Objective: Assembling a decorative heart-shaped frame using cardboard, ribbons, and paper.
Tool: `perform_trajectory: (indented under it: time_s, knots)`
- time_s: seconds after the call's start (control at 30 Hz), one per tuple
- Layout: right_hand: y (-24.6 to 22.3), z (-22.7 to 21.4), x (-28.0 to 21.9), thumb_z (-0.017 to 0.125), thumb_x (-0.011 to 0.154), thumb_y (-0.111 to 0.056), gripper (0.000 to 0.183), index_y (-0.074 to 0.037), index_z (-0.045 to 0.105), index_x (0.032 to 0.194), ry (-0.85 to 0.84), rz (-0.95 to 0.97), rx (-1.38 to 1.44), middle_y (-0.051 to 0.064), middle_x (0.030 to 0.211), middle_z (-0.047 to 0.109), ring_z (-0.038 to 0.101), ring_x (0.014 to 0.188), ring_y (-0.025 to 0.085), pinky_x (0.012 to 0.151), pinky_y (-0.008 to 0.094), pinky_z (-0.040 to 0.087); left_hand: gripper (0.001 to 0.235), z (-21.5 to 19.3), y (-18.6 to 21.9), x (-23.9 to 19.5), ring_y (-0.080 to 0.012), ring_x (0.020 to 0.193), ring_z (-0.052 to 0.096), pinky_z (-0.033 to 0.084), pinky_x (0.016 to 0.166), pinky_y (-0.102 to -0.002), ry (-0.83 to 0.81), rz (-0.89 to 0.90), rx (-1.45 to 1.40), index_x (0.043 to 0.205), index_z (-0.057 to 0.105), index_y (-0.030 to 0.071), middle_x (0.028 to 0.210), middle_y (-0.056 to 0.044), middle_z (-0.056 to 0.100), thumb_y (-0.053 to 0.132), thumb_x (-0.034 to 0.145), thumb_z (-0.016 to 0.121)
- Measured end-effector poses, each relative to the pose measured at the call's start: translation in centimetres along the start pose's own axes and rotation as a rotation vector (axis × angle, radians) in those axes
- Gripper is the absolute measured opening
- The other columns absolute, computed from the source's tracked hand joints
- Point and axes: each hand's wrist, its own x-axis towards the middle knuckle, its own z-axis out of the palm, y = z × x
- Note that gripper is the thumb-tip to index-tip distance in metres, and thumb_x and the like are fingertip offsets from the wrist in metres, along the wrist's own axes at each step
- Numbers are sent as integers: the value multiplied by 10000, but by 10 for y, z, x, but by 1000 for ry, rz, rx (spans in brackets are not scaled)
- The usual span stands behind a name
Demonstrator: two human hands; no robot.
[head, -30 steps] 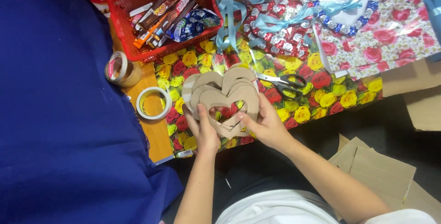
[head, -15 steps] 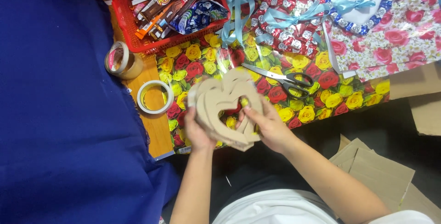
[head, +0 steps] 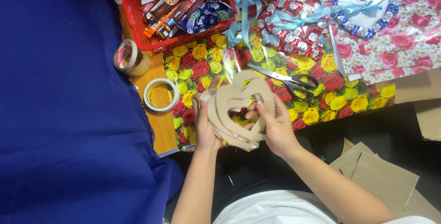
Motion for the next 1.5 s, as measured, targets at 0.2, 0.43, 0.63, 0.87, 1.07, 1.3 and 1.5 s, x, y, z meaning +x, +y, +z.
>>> perform_trajectory:
  time_s: [0.2, 0.43, 0.63, 0.87, 1.07, 1.3, 1.5]
  knots:
    - [-7, -5, 14, 480, 1009, -180, 213, -75, 525, 1189, 157, -154, 55, 148, 965, 667, 709, 847, 224, 660, 378, 646, 207, 4, -8, -7, -201, 1246, 489, 417, 1064, -425, 196, -207, 14, 1135, 378, 236, 1297, -36, 516, 405, 1019, 405]
    - [-33, 18, 8, 519, 992, -193, 226, -123, 591, 1195, 254, -156, 38, 110, 985, 711, 721, 866, 204, 742, 389, 633, 238, 23, 2, -5, -58, 878, 531, 488, 815, -231, 315, 138, 204, 965, 386, 184, 865, 76, 516, 121, 945, 615]
    - [-44, 26, 5, 554, 982, -211, 192, -115, 610, 1139, 306, -116, 22, 77, 979, 716, 726, 865, 181, 759, 342, 621, 418, 14, -6, 0, -74, 975, 507, 471, 948, -308, 483, 111, 139, 1196, 460, 184, 1034, 46, 537, 93, 874, 712]
    - [-32, 20, 5, 652, 899, -135, 224, -94, 655, 1119, 237, -35, 14, 108, 938, 720, 724, 825, 198, 735, 354, 617, 750, 14, -6, 3, -124, 1007, 530, 466, 916, -334, 550, 33, 226, 1279, 412, 134, 1059, -29, 541, 3, 680, 843]
    - [-44, 2, 20, 629, 946, -138, 77, -77, 609, 988, 256, -65, 53, 137, 821, 709, 736, 752, 210, 670, 363, 640, 660, -3, -11, 8, -194, 972, 621, 563, 886, -477, 431, -4, 84, 1308, 425, 149, 1113, -67, 567, -64, 774, 748]
    - [-65, 11, 17, 582, 972, -154, 68, -116, 546, 1016, 308, -67, 77, 100, 936, 723, 739, 834, 157, 741, 331, 651, 659, -19, -5, 11, -201, 923, 669, 593, 884, -448, 449, -30, 34, 1344, 391, 181, 1138, -51, 532, -44, 814, 713]
    - [-67, 14, 12, 544, 994, -189, 97, -105, 533, 1042, 274, -32, 85, 53, 895, 698, 726, 798, 130, 701, 290, 653, 474, -6, 2, 7, -271, 977, 681, 554, 949, -493, 448, -33, 10, 1240, 469, 130, 1074, -75, 593, 33, 845, 711]
